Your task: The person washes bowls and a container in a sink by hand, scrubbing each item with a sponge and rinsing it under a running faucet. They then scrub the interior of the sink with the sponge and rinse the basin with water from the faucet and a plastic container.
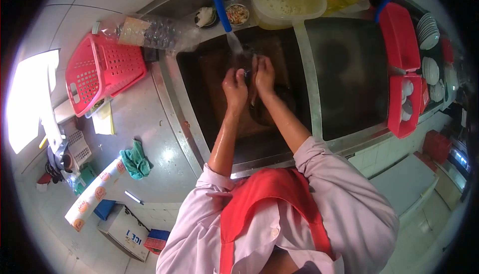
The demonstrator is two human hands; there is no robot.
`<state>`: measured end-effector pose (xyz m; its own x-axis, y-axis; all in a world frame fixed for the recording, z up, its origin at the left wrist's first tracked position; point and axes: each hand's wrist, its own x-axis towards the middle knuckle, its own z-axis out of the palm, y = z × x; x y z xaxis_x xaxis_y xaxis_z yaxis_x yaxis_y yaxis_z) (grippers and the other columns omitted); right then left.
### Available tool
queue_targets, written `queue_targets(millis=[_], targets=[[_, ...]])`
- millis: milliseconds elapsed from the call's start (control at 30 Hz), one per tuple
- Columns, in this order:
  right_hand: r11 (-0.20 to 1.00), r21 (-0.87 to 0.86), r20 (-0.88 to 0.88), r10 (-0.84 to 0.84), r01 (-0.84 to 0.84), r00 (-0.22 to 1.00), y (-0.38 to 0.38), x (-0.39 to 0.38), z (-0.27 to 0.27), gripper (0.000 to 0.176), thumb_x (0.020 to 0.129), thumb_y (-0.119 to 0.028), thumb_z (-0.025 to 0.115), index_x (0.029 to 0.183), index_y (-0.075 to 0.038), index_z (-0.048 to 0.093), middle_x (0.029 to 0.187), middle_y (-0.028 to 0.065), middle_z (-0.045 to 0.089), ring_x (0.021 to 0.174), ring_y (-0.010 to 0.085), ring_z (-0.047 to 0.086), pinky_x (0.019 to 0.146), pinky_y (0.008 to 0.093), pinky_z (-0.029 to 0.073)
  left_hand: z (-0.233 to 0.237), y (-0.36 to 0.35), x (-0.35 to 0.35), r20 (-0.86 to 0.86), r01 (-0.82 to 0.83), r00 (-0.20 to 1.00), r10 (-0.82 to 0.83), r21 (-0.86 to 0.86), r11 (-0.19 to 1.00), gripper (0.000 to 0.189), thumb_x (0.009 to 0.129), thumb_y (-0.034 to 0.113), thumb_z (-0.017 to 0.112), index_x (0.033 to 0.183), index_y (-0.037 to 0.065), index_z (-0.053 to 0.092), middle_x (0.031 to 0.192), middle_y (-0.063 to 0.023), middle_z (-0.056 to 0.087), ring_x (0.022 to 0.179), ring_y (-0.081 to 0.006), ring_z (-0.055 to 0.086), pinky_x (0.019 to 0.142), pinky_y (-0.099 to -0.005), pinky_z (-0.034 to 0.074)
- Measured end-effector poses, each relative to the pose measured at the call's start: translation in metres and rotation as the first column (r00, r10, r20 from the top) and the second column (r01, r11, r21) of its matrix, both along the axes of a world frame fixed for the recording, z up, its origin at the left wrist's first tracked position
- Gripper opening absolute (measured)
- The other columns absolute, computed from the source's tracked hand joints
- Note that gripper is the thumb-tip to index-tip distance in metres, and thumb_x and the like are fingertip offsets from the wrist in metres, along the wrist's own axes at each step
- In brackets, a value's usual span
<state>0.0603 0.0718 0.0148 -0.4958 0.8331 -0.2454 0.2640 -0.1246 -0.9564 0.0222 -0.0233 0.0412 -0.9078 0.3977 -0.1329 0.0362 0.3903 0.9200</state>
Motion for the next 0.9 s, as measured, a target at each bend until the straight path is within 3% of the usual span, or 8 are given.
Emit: queue_targets(millis=[100,167,333,500,567,700,800,900], targets=[[0.697,-0.660,0.119,-0.273,0.281,0.955,0.033,-0.006,-0.013,0.044,0.091,-0.031,0.058,0.115,0.006,0.055,0.102,0.0172,0.062,0.080,0.0234,0.059,0.070,0.0378,0.049,-0.003,0.004,0.016,-0.268,0.356,0.847,-0.460,-0.357,0.864,0.008,0.087,0.009,0.056,0.089,0.001,0.059,0.074,-0.0233,0.062,0.070,-0.0335,0.065,0.059,-0.0417,0.049],[0.624,-0.764,0.008,0.267,-0.166,0.964,0.049,0.006,0.013,0.034,0.084,-0.034,0.068,0.070,-0.003,0.062,0.047,0.0076,0.050,0.037,0.0187,0.047,0.036,0.0321,0.036,0.021,0.007,0.019,-0.217,0.389,0.854,-0.472,-0.336,0.858,0.009,0.084,0.007,0.058,0.091,0.002,0.061,0.083,-0.0239,0.063,0.081,-0.0396,0.062,0.064,-0.0467,0.050],[0.966,0.026,0.225,0.244,-0.256,0.943,0.081,0.070,-0.001,0.033,0.084,-0.025,0.067,0.100,0.004,0.062,0.081,0.0200,0.065,0.067,0.0283,0.062,0.063,0.0391,0.048,0.001,-0.005,0.006,-0.421,0.400,0.844,-0.333,0.080,0.913,0.011,0.084,0.009,0.061,0.094,0.005,0.063,0.084,-0.0153,0.067,0.079,-0.0341,0.066,0.066,-0.0422,0.052],[0.897,0.439,0.434,-0.159,-0.054,0.887,0.129,0.143,0.091,0.034,0.088,-0.023,0.062,0.110,0.002,0.059,0.101,0.0234,0.066,0.095,0.0377,0.064,0.081,0.0446,0.048,-0.146,-0.044,-0.013,-0.229,-0.199,0.963,0.144,-0.237,0.951,0.017,0.083,0.015,0.066,0.084,-0.002,0.065,0.088,-0.0168,0.069,0.074,-0.0276,0.069,0.063,-0.0383,0.052],[0.773,0.634,0.443,-0.349,-0.014,0.826,0.148,0.166,0.097,0.033,0.087,-0.021,0.062,0.110,0.001,0.059,0.101,0.0245,0.065,0.096,0.0391,0.064,0.081,0.0461,0.048,-0.228,-0.053,-0.017,0.612,0.030,0.780,0.129,-0.241,0.970,0.027,0.082,0.019,0.069,0.084,-0.007,0.063,0.087,-0.0181,0.069,0.062,-0.0262,0.069,0.056,-0.0393,0.052],[0.788,0.608,0.594,-0.376,-0.091,0.711,0.174,0.185,0.108,0.033,0.085,-0.018,0.062,0.112,0.000,0.058,0.102,0.0252,0.065,0.096,0.0408,0.063,0.082,0.0475,0.048,-0.154,-0.019,-0.024,0.587,-0.109,0.740,0.328,-0.378,0.920,0.036,0.081,0.027,0.071,0.079,-0.008,0.063,0.083,-0.0168,0.069,0.051,-0.0246,0.066,0.049,-0.0396,0.051],[0.762,0.602,0.698,-0.357,-0.237,0.621,0.193,0.213,0.068,0.032,0.081,-0.013,0.063,0.111,-0.001,0.057,0.102,0.0260,0.064,0.096,0.0427,0.062,0.081,0.0490,0.049,-0.151,-0.012,-0.013,0.377,0.122,0.916,0.135,-0.584,0.802,0.065,0.082,0.054,0.061,0.094,-0.010,0.061,0.106,-0.0237,0.065,0.089,-0.0329,0.068,0.075,-0.0422,0.055],[0.547,0.743,0.615,-0.330,-0.386,0.716,0.214,0.237,0.029,0.036,0.080,-0.009,0.063,0.114,-0.001,0.054,0.094,0.0206,0.067,0.078,0.0361,0.068,0.068,0.0433,0.054,-0.195,-0.005,0.001,-0.095,-0.311,0.923,0.372,-0.754,0.578,0.058,0.072,0.046,0.077,0.088,-0.009,0.066,0.090,-0.0206,0.069,0.071,-0.0262,0.069,0.062,-0.0396,0.055]])
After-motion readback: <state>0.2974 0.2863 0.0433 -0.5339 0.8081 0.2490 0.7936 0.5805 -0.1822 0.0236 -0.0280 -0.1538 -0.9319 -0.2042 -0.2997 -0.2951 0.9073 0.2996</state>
